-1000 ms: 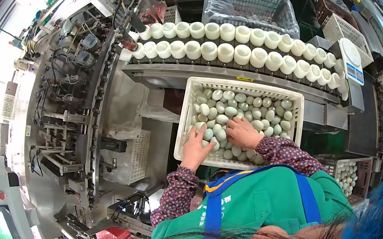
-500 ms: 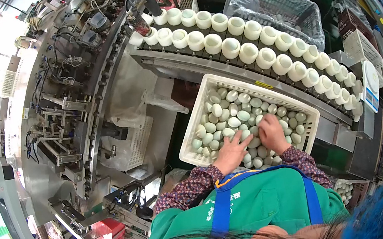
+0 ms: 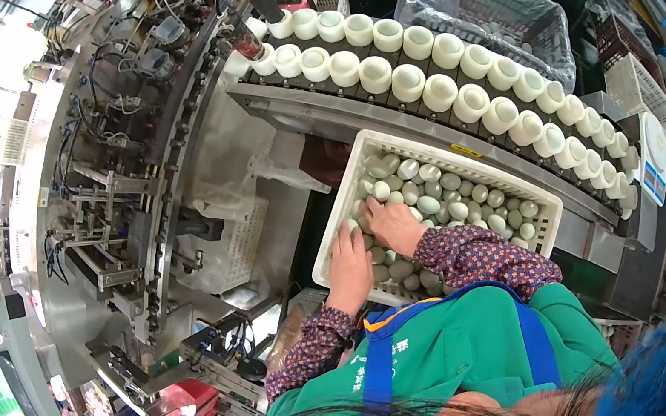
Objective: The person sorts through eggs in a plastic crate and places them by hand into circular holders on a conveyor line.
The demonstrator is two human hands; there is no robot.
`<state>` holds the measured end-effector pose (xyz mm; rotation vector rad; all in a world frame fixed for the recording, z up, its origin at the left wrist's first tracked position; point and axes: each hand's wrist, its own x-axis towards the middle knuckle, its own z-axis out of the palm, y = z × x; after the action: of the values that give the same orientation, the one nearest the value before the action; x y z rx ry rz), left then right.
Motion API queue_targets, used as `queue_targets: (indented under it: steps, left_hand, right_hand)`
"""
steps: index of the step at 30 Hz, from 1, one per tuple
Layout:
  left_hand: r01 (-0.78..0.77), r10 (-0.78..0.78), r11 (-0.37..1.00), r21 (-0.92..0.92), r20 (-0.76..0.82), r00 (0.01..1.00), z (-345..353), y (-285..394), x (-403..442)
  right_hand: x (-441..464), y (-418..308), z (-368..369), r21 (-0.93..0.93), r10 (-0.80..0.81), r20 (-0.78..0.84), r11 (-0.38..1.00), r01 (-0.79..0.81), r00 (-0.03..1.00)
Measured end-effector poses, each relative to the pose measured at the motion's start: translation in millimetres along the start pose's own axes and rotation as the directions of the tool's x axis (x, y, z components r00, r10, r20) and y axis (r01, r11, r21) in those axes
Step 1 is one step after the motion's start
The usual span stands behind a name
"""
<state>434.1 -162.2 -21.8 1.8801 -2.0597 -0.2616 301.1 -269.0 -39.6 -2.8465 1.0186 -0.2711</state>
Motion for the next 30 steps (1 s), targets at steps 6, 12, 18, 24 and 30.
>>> queue_targets:
  steps: [6,12,18,24,30]
  left_hand:
    - [0.111,-0.113,0.994,0.023,0.198,0.974,9,10,16]
    - [0.039,-0.029,0.997,-0.061,0.169,0.985,33,16,22]
    - [-0.057,0.087,0.982,-0.180,0.162,0.983,43,31,11]
    - [0.030,-0.018,0.983,-0.183,0.067,0.998,23,3,33]
    - [-0.088,0.061,0.974,0.207,0.133,0.989,31,0,67]
  right_hand:
    - [-1,15,-11,0.025,0.034,0.146,0.999,-0.038,0.989]
    - [-32,25,-30,0.127,0.043,0.130,0.990,-0.060,0.991]
    - [-70,38,-35,0.269,0.079,0.091,0.958,-0.101,0.993]
    - [-88,65,-37,0.870,0.371,0.490,-0.151,-0.469,0.789]
    - [-111,88,-45,0.694,0.140,0.495,-0.658,-0.292,0.858]
